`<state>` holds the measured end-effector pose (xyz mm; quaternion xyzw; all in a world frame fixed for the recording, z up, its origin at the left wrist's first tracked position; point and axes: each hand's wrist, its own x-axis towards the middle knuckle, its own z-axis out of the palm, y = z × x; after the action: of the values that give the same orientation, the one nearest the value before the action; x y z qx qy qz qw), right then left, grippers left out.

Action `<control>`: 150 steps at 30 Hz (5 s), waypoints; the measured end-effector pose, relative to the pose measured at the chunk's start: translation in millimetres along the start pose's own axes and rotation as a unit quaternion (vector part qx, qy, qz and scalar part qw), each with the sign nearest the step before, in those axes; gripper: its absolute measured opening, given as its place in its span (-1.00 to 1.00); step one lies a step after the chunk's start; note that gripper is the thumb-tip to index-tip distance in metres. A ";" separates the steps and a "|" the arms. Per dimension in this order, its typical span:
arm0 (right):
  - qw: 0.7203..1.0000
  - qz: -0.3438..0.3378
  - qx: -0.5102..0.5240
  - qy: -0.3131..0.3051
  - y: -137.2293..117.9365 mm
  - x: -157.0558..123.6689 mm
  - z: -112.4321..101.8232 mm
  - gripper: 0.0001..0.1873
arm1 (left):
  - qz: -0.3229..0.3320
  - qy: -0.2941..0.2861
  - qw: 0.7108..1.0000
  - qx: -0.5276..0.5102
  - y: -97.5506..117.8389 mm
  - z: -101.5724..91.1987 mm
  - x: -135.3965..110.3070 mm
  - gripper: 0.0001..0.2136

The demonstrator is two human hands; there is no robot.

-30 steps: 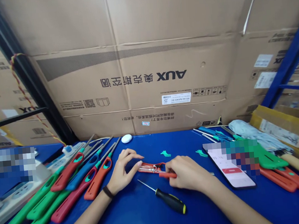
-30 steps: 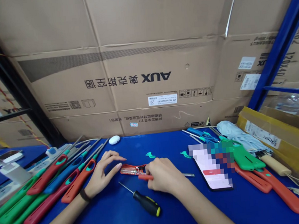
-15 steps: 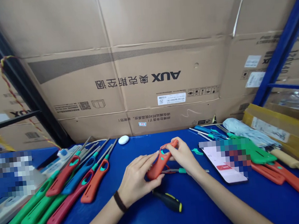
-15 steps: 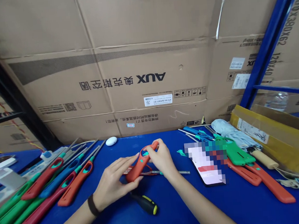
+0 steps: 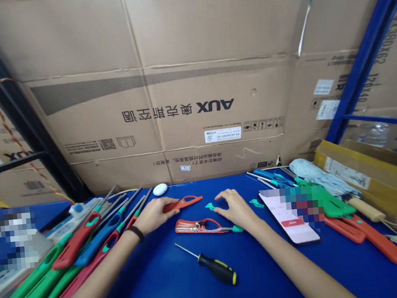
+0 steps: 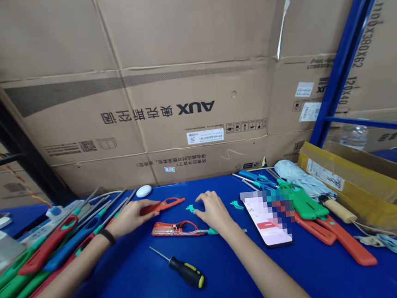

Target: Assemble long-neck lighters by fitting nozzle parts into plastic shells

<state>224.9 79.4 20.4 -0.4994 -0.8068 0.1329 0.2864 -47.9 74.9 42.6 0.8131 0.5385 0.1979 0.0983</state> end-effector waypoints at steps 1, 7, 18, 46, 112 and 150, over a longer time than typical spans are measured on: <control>1.000 -0.003 -0.016 -0.014 0.6 -0.5 1.8 -0.84 | 0.001 0.004 1.000 0.001 -2.9 3.3 -2.7 -0.66; 0.999 -0.010 -0.029 -0.024 -6.4 -1.0 2.8 -0.92 | 0.075 0.058 0.995 -0.019 13.6 23.4 -19.8 -0.72; 0.992 -0.092 0.075 -0.051 -34.2 -14.4 -15.6 -0.86 | 0.094 0.063 0.993 -0.044 35.3 33.9 -29.1 -0.66; 0.984 -0.026 -0.040 -0.170 -25.9 -14.4 -23.3 -0.86 | 0.111 -0.017 0.983 -0.144 26.4 41.3 -32.5 -0.70; 0.967 -0.175 -0.137 -0.127 -25.3 -29.1 0.3 -0.81 | 0.151 -0.038 0.987 -0.044 34.6 40.2 -40.5 -0.70; 0.980 -0.160 -0.039 -0.108 -19.7 -26.5 2.8 -0.76 | 0.141 -0.045 0.988 -0.048 37.0 35.6 -37.4 -0.73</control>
<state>217.7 47.0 19.3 -0.3571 -0.9071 0.1074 0.1952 -14.5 27.8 16.2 0.8833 0.4032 0.1992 0.1325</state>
